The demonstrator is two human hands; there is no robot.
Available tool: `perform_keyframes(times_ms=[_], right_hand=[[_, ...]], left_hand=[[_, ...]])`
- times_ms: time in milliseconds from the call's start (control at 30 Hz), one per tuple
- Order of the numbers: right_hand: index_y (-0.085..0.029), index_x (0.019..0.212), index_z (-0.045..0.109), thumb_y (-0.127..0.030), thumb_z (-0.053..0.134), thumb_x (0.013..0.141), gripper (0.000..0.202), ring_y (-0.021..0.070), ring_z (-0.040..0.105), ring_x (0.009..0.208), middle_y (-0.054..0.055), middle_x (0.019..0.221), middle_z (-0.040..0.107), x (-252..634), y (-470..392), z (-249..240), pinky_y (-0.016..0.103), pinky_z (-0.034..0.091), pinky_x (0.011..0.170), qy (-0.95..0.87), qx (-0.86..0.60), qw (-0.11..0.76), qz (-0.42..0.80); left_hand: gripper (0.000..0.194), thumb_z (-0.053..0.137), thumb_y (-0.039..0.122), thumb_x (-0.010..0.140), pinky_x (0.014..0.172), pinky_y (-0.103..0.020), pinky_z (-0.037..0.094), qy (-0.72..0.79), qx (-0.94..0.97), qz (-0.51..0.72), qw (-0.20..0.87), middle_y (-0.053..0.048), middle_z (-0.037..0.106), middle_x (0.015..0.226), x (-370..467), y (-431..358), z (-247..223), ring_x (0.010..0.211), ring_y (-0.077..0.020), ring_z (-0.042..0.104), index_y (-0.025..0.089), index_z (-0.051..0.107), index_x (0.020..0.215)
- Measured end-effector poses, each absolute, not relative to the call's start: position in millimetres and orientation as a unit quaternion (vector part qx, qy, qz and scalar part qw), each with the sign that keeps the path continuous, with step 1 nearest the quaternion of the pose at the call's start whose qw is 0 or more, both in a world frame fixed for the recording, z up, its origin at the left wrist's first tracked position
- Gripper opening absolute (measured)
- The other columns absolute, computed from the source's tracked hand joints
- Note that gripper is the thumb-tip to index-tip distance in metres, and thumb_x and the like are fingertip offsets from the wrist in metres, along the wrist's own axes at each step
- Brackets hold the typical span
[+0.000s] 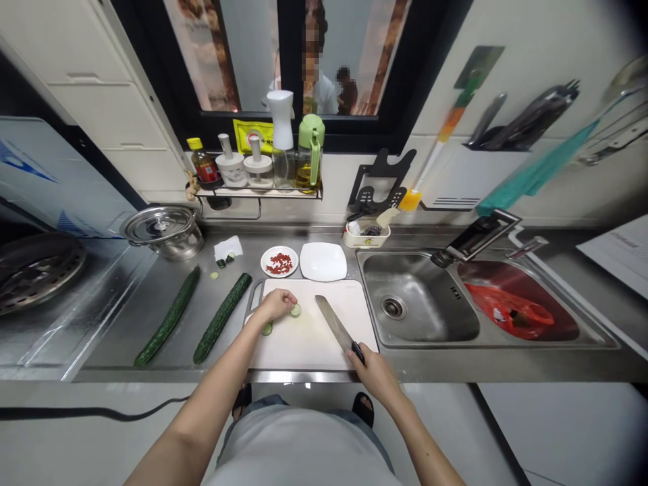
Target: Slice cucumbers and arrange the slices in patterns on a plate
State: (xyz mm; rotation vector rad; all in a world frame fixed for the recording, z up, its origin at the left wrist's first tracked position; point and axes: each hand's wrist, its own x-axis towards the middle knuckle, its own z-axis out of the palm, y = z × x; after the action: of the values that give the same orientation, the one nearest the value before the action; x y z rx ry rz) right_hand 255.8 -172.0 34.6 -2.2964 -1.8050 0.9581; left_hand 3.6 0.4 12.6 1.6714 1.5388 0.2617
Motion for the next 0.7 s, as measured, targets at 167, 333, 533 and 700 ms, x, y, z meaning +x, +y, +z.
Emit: perform_keyframes(times_ms=[167,333,533,700], right_hand=[[-0.02,0.103,0.056,-0.047,0.035,0.095,0.036,0.0183,0.064,0.085,0.007,0.09,0.069,260.2,-175.2,26.2,0.022,0.034,0.063,-0.593,-0.743,0.049,0.307],[-0.02,0.103,0.056,-0.047,0.033,0.095,0.036,0.0182,0.064,0.084,0.007,0.09,0.069,261.8,-175.2,25.9,0.022,0.033,0.062,-0.598,-0.742,0.044,0.299],[-0.02,0.101,0.056,-0.045,0.034,0.096,0.034,0.019,0.064,0.082,0.007,0.086,0.069,256.3,-171.6,39.2,0.023,0.03,0.06,-0.616,-0.733,-0.004,0.29],[-0.02,0.101,0.056,-0.044,0.033,0.096,0.034,0.0202,0.065,0.081,0.008,0.085,0.069,250.4,-169.8,52.6,0.024,0.029,0.059,-0.632,-0.724,-0.036,0.273]], left_hand=[[0.021,0.064,0.018,0.07,0.083,-0.025,0.042,0.619,0.702,0.035,0.352,0.002,0.073,0.087,17.4,-5.7,15.4,0.086,-0.0148,0.065,0.023,0.072,0.089],[0.02,0.055,0.019,0.078,0.092,-0.032,0.036,0.612,0.733,0.014,0.298,-0.001,0.073,0.098,23.0,-4.5,9.7,0.099,-0.0187,0.063,0.024,0.071,0.089],[0.022,0.049,0.023,0.084,0.092,-0.037,0.033,0.598,0.758,0.029,0.257,-0.003,0.072,0.101,23.1,-7.6,5.6,0.101,-0.0219,0.061,0.024,0.07,0.089],[0.019,0.054,0.02,0.081,0.09,-0.036,0.032,0.608,0.758,0.034,0.233,-0.004,0.071,0.103,19.7,-6.5,1.0,0.102,-0.0218,0.059,0.024,0.069,0.091]])
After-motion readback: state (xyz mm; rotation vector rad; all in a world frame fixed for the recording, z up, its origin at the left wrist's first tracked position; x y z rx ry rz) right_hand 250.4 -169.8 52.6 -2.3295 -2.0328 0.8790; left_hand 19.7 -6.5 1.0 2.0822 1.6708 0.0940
